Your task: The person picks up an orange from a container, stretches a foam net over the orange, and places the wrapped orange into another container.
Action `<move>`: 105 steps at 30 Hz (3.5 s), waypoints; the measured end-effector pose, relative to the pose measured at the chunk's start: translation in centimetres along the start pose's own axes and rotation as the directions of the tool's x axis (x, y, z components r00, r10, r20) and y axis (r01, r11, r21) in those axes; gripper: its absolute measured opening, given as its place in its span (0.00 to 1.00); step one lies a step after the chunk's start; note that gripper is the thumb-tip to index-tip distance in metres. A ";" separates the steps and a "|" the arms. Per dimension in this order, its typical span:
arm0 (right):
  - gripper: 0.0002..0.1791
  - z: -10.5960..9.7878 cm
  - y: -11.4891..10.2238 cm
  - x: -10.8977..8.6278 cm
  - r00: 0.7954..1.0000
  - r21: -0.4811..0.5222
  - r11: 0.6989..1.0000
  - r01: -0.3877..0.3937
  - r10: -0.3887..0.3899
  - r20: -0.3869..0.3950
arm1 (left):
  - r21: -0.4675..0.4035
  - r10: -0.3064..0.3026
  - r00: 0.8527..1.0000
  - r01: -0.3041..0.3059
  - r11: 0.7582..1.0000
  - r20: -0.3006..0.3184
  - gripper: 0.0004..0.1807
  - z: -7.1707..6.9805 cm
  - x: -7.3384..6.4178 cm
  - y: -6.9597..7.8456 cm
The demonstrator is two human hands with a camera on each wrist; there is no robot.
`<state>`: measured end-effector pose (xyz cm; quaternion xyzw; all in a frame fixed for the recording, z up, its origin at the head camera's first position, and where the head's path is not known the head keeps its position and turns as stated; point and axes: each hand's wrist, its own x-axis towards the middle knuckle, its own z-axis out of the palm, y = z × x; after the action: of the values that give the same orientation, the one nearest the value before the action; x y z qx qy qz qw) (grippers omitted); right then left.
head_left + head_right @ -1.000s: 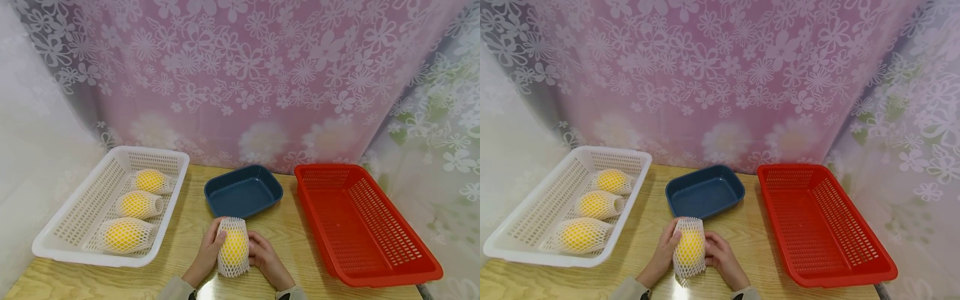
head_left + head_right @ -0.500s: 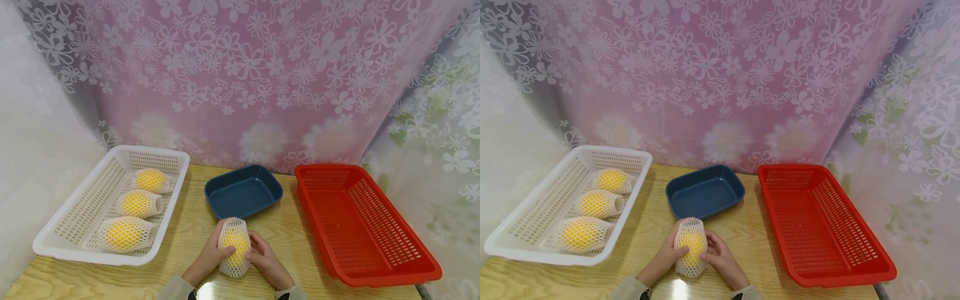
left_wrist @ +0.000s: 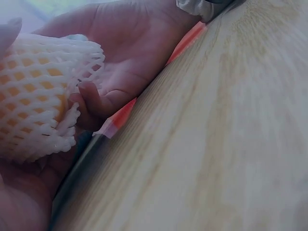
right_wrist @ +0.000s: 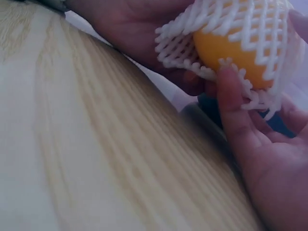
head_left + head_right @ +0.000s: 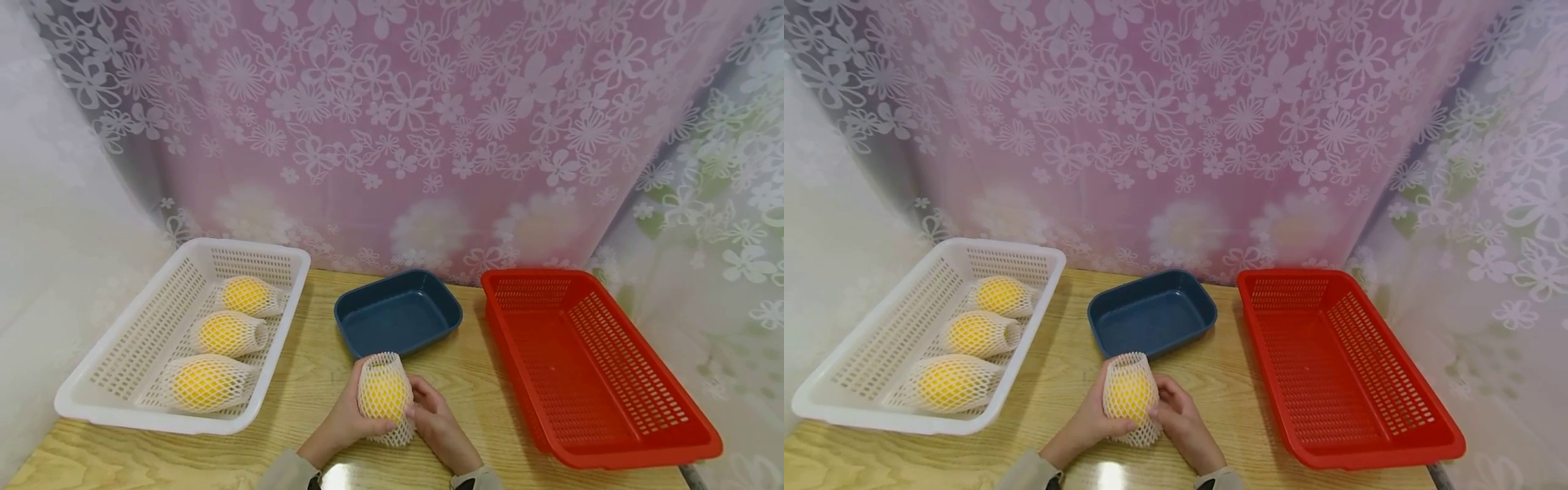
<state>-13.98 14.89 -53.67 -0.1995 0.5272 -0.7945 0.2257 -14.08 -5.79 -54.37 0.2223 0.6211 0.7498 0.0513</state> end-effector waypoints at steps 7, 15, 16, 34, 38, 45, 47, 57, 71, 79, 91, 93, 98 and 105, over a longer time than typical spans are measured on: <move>0.14 0.2 0.4 0.0 0.996 -0.089 0.995 0.037 -0.044 -0.072 | -0.021 0.052 0.998 -0.053 0.998 -0.022 0.50 0.1 -0.2 0.0; 0.10 0.2 0.5 0.2 0.984 -0.195 0.974 0.112 -0.136 -0.111 | -0.028 0.153 0.988 -0.154 0.988 -0.039 0.45 -0.2 -0.1 -0.4; 0.10 0.2 0.5 0.2 0.984 -0.189 0.974 0.123 -0.144 -0.103 | -0.036 0.155 0.987 -0.156 0.987 -0.037 0.45 -0.2 0.0 -0.4; 0.38 -0.2 0.7 0.2 0.988 -0.110 0.990 -0.084 0.068 -0.140 | 0.033 -0.021 0.999 0.020 0.999 0.027 0.53 -0.3 0.1 0.3; 0.41 -0.1 0.9 0.2 0.993 -0.105 0.992 -0.066 0.054 -0.105 | 0.095 -0.007 1.000 0.008 0.995 -0.018 0.46 -0.4 0.0 0.1; 0.25 0.1 0.8 0.1 0.990 -0.134 0.986 0.100 -0.113 -0.088 | 0.099 0.104 0.993 -0.098 0.990 -0.058 0.38 -0.5 0.0 -0.3; 0.25 0.1 0.8 0.1 0.987 -0.129 0.985 0.115 -0.128 -0.102 | 0.101 0.125 0.990 -0.117 0.988 -0.068 0.38 -0.5 0.0 -0.4; 0.29 0.1 0.6 0.1 0.992 -0.108 0.991 0.082 -0.091 -0.088 | 0.066 0.177 0.984 -0.175 0.982 -0.026 0.36 -0.5 0.2 -0.7; 0.33 0.1 0.3 0.0 0.994 -0.065 0.994 0.090 -0.094 -0.058 | 0.236 0.148 0.989 -0.145 0.961 0.004 0.48 -0.4 0.2 -0.5; 0.31 0.5 -0.2 -0.1 0.996 -0.116 0.992 0.044 -0.053 -0.072 | 0.216 0.096 0.995 -0.093 0.972 -0.001 0.48 -0.3 -0.1 0.0; 0.35 3.2 -3.4 -0.2 1.000 -0.283 0.959 0.014 -0.015 -0.001 | 0.164 -0.172 0.985 0.167 0.972 0.019 0.41 -1.6 -2.2 4.3; 0.36 3.7 -3.9 0.0 1.000 -0.302 0.953 -0.001 0.005 0.014 | 0.173 -0.215 0.976 0.208 0.963 0.022 0.42 -1.7 -2.5 5.1; 0.35 5.0 -4.4 0.7 0.997 -0.306 0.950 -0.057 0.070 0.032 | 0.218 -0.273 0.961 0.259 0.941 0.036 0.40 -1.8 -3.0 7.0; 0.32 6.2 -4.6 1.0 0.997 -0.295 0.954 -0.056 0.066 0.026 | 0.323 -0.272 0.961 0.243 0.915 0.048 0.40 -1.2 -3.7 8.7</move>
<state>-12.07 11.24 -47.09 -0.2284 0.6416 -0.6961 0.2272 -9.48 -10.17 -47.20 0.1783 0.7530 0.6172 0.1422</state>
